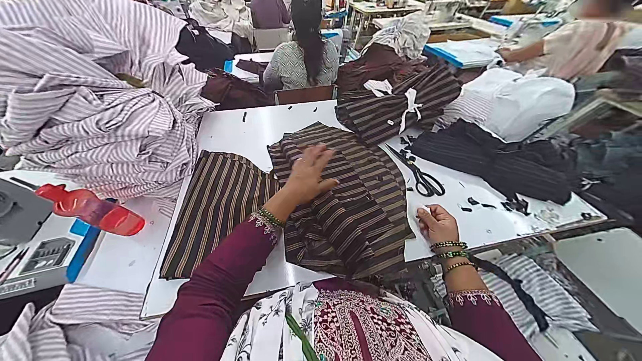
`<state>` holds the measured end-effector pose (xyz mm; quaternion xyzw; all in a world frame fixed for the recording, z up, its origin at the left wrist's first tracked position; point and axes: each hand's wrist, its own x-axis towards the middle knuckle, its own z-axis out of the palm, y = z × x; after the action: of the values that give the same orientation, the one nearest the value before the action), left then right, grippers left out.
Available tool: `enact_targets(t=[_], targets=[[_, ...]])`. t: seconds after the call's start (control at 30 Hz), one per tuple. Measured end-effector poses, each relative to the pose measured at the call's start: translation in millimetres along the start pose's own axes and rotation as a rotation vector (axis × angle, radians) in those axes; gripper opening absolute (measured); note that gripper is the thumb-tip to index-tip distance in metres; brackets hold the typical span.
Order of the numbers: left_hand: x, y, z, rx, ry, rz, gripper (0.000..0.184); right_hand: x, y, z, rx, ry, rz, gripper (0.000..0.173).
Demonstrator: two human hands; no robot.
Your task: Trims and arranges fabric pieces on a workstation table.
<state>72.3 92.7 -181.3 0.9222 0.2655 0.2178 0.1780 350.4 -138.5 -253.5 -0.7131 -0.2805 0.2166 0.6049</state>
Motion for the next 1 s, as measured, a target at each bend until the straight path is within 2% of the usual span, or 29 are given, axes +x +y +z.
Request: enact_targets(t=[0.03, 0.1, 0.17, 0.23, 0.3, 0.4, 0.5, 0.57, 0.67, 0.77, 0.83, 0.9, 1.0], targets=[[4.3, 12.9, 2.7, 0.029, -0.125, 0.12, 0.069, -0.6, -1.1, -0.2, 0.019, -0.001, 0.012, 0.003], [10.3, 32.3, -0.3, 0.077, -0.439, 0.187, 0.059, -1.3, -1.9, 0.5, 0.053, 0.009, 0.016, 0.004], [7.6, 35.6, -10.2, 0.13, -0.6, 0.067, 0.058, -1.0, -1.0, -1.1, 0.083, 0.016, 0.002, 0.005], [-2.5, 22.7, -28.5, 0.25, -0.605, -0.156, 0.064, -1.8, -2.0, -1.5, 0.109, 0.016, -0.002, 0.006], [-14.4, -5.1, -44.4, 0.264, -0.489, -0.373, 0.06, -2.5, -2.2, -0.7, 0.119, 0.009, 0.009, 0.006], [-29.5, -38.5, -46.5, 0.132, -0.167, -0.564, 0.047, -1.2, -0.1, -0.9, 0.103, 0.007, 0.013, 0.007], [-34.5, -71.6, -27.4, -0.157, 0.004, -0.742, 0.066, -0.3, -4.1, 3.7, 0.116, 0.044, 0.028, 0.009], [-39.0, -92.1, -7.6, -0.383, 0.163, -0.847, 0.07, 3.1, -14.0, 11.5, 0.036, 0.011, 0.031, 0.006], [-42.8, -98.7, 5.7, -0.648, 0.422, -0.94, 0.053, 13.9, -50.1, 48.6, -0.137, -0.202, 0.096, 0.033], [-47.3, -96.2, 9.6, -0.684, 0.468, -0.923, 0.048, 28.8, -73.4, 108.6, -0.268, -0.423, 0.298, 0.034], [-48.8, -94.0, 11.1, -0.629, 0.47, -0.883, 0.047, 40.4, -76.8, 139.0, -0.325, -0.517, 0.328, 0.033], [-51.1, -95.2, 13.3, -0.571, 0.482, -0.836, 0.048, 49.0, -77.1, 149.7, -0.326, -0.505, 0.262, 0.032], [-55.1, -93.2, 15.0, -0.532, 0.472, -0.808, 0.05, 57.3, -79.0, 129.7, -0.282, -0.345, 0.144, 0.032]])
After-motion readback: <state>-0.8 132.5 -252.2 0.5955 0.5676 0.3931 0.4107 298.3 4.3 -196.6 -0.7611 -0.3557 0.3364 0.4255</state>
